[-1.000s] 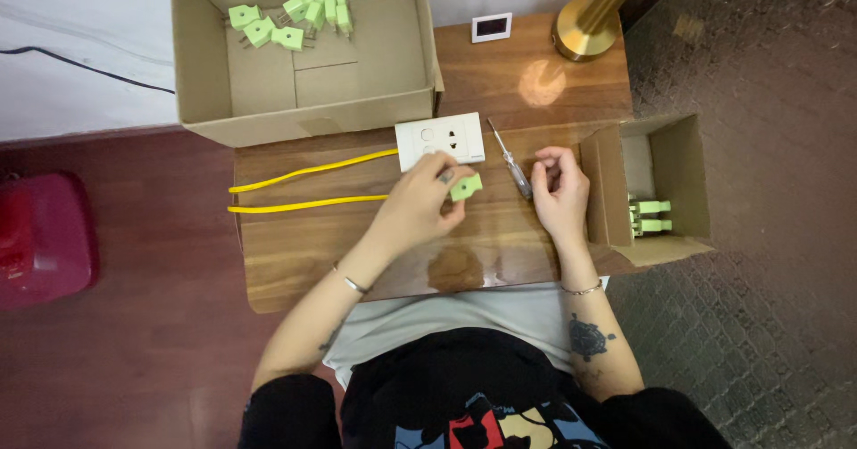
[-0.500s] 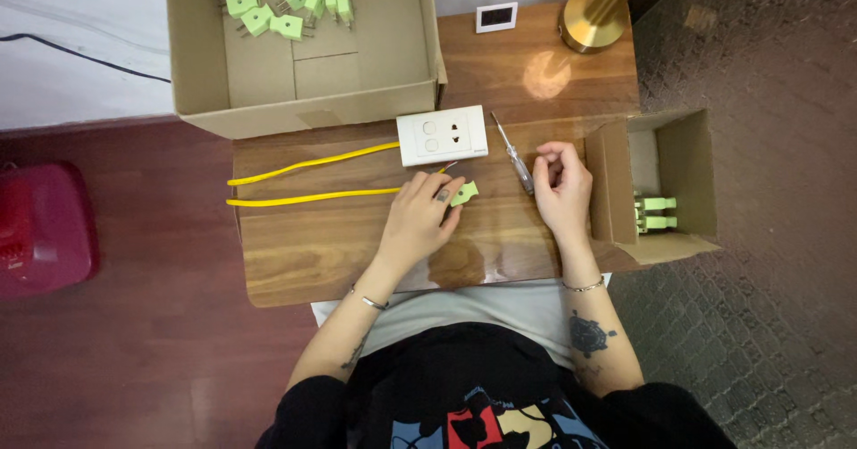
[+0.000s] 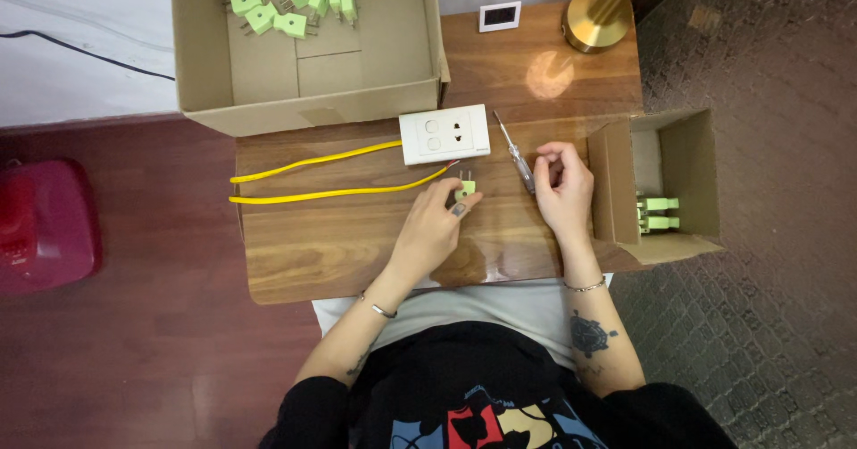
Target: The person assembles green plastic power plugs by hand using a small screwdriver, taking parts from cardboard boxes on a wooden table.
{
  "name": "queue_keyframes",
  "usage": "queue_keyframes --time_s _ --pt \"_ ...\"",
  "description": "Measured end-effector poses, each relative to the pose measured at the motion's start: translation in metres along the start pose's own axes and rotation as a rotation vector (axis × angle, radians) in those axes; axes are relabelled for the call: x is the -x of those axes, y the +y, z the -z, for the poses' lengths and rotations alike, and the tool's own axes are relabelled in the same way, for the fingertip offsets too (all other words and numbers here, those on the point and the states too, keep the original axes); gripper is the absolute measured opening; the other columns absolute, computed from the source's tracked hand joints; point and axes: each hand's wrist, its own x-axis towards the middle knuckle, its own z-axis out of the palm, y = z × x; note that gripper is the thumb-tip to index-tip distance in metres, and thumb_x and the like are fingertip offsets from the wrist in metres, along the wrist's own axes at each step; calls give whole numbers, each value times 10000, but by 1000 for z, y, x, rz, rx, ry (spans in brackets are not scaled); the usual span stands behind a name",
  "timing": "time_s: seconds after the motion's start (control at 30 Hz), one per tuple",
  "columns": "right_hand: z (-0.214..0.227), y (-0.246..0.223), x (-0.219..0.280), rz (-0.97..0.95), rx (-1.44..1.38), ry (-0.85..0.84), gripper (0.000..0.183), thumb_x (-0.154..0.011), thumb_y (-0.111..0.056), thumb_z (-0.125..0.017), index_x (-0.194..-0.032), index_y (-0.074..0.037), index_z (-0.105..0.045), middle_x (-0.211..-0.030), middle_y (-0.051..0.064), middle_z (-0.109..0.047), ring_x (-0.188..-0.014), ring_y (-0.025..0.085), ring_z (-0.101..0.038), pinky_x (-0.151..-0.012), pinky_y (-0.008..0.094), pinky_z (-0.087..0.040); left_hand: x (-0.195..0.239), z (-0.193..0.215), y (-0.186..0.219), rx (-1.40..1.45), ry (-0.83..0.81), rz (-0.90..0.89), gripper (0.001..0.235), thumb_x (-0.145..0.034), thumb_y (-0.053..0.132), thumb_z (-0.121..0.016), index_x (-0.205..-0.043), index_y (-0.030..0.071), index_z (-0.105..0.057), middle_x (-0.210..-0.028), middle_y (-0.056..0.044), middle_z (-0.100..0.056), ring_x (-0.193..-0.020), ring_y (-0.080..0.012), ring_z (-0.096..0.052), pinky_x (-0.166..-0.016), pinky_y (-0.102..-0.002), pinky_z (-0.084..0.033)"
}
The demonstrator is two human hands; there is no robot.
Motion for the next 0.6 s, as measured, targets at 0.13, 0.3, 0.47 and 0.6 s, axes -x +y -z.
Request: queue_keyframes --time_s 0.13,0.3,0.47,0.6 --pt "1 -3 0 -1 6 -8 148 -957 13 -664 -1076 -74 -684 -854 96 -673 -592 231 -588 -524 333 -452 6 -3 2 93 34 -1 405 -792 -19 -638 -1159 131 -721 -1345 -126 -548 -1339 -350 -542 -1024 -450 -482" --pt "2 -10 0 21 32 -17 140 -961 -1 -665 -1079 -75 -682 -863 105 -680 -605 253 -594 -546 355 -465 6 -4 6 158 128 35 399 -758 -9 -643 -1117 156 -706 -1326 -75 -569 -1341 -306 -546 -1027 -436 -477" --pt "2 -21 -2 52 88 -29 138 -962 -28 -675 -1087 -84 -683 -868 105 -688 -618 264 -592 -578 376 -480 4 1 12 149 321 130 312 -859 75 -684 -1150 185 -695 -1165 -27 -587 -1076 -257 -635 -912 -386 -531" --pt "2 -28 -3 103 174 -70 146 -963 -54 -676 -1061 -145 -735 -856 70 -656 -667 286 -615 -631 387 -512 1 6 13 207 378 191 325 -869 160 -761 -1186 139 -691 -1037 -44 -622 -973 -269 -679 -868 -376 -562"
